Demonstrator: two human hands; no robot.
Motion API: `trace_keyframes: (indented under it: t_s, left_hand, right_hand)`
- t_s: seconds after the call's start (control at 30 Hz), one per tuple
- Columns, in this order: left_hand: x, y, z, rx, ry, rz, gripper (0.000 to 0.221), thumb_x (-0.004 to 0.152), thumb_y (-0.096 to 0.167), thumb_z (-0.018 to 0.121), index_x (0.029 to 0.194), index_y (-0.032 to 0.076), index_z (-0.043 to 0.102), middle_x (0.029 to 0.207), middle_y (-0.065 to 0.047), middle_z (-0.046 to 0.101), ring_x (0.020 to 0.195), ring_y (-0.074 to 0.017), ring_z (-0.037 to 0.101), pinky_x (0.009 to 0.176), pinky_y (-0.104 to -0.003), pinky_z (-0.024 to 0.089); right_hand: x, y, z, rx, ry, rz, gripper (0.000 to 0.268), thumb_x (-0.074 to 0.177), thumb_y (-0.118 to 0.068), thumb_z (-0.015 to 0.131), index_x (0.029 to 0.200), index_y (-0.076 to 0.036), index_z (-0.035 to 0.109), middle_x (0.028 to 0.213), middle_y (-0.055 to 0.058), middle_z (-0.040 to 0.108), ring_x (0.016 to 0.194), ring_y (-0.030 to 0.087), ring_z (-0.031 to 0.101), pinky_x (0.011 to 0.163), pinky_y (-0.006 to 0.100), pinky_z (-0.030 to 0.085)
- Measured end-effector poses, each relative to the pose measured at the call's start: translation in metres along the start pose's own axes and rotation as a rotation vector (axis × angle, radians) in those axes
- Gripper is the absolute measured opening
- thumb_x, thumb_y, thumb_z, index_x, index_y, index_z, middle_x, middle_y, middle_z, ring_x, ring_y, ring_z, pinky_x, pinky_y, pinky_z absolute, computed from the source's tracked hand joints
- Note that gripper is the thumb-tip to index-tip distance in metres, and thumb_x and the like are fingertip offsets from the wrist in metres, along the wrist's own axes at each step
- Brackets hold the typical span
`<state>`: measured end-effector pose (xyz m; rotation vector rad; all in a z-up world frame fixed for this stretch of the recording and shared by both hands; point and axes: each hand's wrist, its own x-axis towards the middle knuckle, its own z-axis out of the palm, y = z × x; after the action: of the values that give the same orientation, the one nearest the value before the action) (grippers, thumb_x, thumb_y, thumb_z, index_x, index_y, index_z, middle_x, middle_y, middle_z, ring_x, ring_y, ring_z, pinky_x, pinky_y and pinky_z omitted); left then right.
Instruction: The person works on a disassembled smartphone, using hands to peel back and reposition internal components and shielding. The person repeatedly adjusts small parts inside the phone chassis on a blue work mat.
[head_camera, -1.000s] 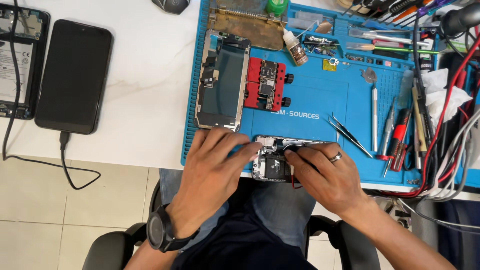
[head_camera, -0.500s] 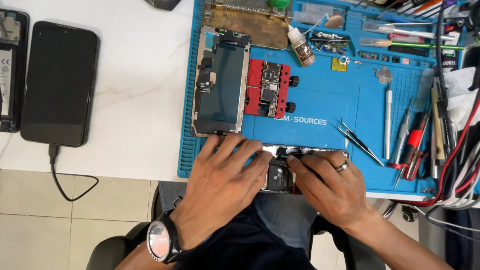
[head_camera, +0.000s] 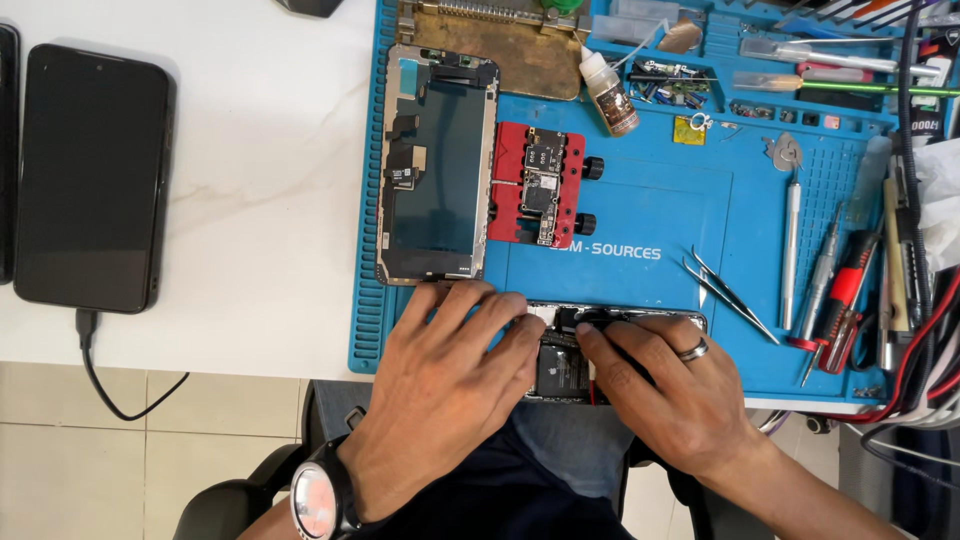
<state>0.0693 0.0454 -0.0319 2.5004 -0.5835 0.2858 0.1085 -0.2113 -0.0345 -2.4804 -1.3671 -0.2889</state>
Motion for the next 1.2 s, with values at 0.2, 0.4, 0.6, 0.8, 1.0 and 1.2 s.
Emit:
trace_keyframes:
  t_s: [0.2, 0.4, 0.6, 0.8, 1.0, 1.2]
  left_hand:
    - [0.004, 0.0, -0.002, -0.016, 0.012, 0.022, 0.017, 0.101, 0.004, 0.078, 0.115, 0.001, 0.07, 0.12, -0.012, 0.067, 0.107, -0.032, 0.062, 0.092, -0.048, 0.05]
    - [0.007, 0.001, -0.001, -0.023, 0.003, 0.016, 0.02, 0.097, 0.0, 0.079, 0.114, 0.0, 0.07, 0.118, -0.012, 0.066, 0.107, -0.0327, 0.062, 0.09, -0.048, 0.051]
    - [0.01, -0.001, -0.002, -0.023, 0.018, 0.014, 0.016, 0.099, 0.004, 0.076, 0.114, 0.002, 0.07, 0.117, -0.012, 0.067, 0.105, -0.0329, 0.062, 0.089, -0.048, 0.05]
    - [0.014, -0.004, -0.006, -0.028, -0.02, 0.026, 0.017, 0.097, 0.001, 0.076, 0.113, 0.003, 0.069, 0.116, -0.011, 0.067, 0.105, -0.0324, 0.062, 0.088, -0.047, 0.049]
    - [0.016, -0.009, -0.007, -0.054, -0.047, 0.026, 0.013, 0.1, 0.005, 0.075, 0.112, 0.005, 0.069, 0.119, -0.009, 0.067, 0.105, -0.0321, 0.061, 0.089, -0.047, 0.048]
    - [0.016, -0.011, -0.007, -0.082, -0.061, 0.016, 0.015, 0.099, 0.002, 0.075, 0.113, 0.006, 0.069, 0.119, -0.01, 0.065, 0.105, -0.0319, 0.06, 0.09, -0.047, 0.048]
  right_hand:
    - [0.0, -0.003, 0.001, 0.014, -0.007, 0.026, 0.018, 0.106, -0.001, 0.072, 0.122, 0.0, 0.079, 0.104, 0.011, 0.072, 0.086, 0.03, 0.062, 0.069, 0.043, 0.056]
    - [-0.001, -0.007, 0.003, 0.047, -0.007, 0.061, 0.019, 0.107, -0.005, 0.068, 0.123, 0.0, 0.078, 0.104, 0.014, 0.072, 0.084, 0.032, 0.064, 0.071, 0.045, 0.058]
    - [0.003, -0.014, 0.002, 0.016, 0.012, 0.089, 0.019, 0.107, -0.001, 0.065, 0.12, 0.0, 0.079, 0.101, 0.011, 0.072, 0.081, 0.03, 0.062, 0.068, 0.043, 0.056]
    - [0.003, -0.021, -0.009, -0.078, -0.107, 0.093, 0.029, 0.112, -0.008, 0.058, 0.13, 0.001, 0.078, 0.111, 0.016, 0.072, 0.089, 0.033, 0.061, 0.075, 0.048, 0.058]
    - [0.0, -0.015, -0.007, -0.018, -0.098, 0.1, 0.023, 0.11, -0.009, 0.063, 0.128, -0.003, 0.077, 0.114, 0.011, 0.074, 0.091, 0.032, 0.064, 0.077, 0.045, 0.06]
    - [0.001, -0.019, -0.01, -0.061, -0.107, 0.068, 0.03, 0.112, -0.011, 0.054, 0.124, -0.001, 0.08, 0.112, 0.015, 0.074, 0.093, 0.032, 0.064, 0.076, 0.048, 0.059]
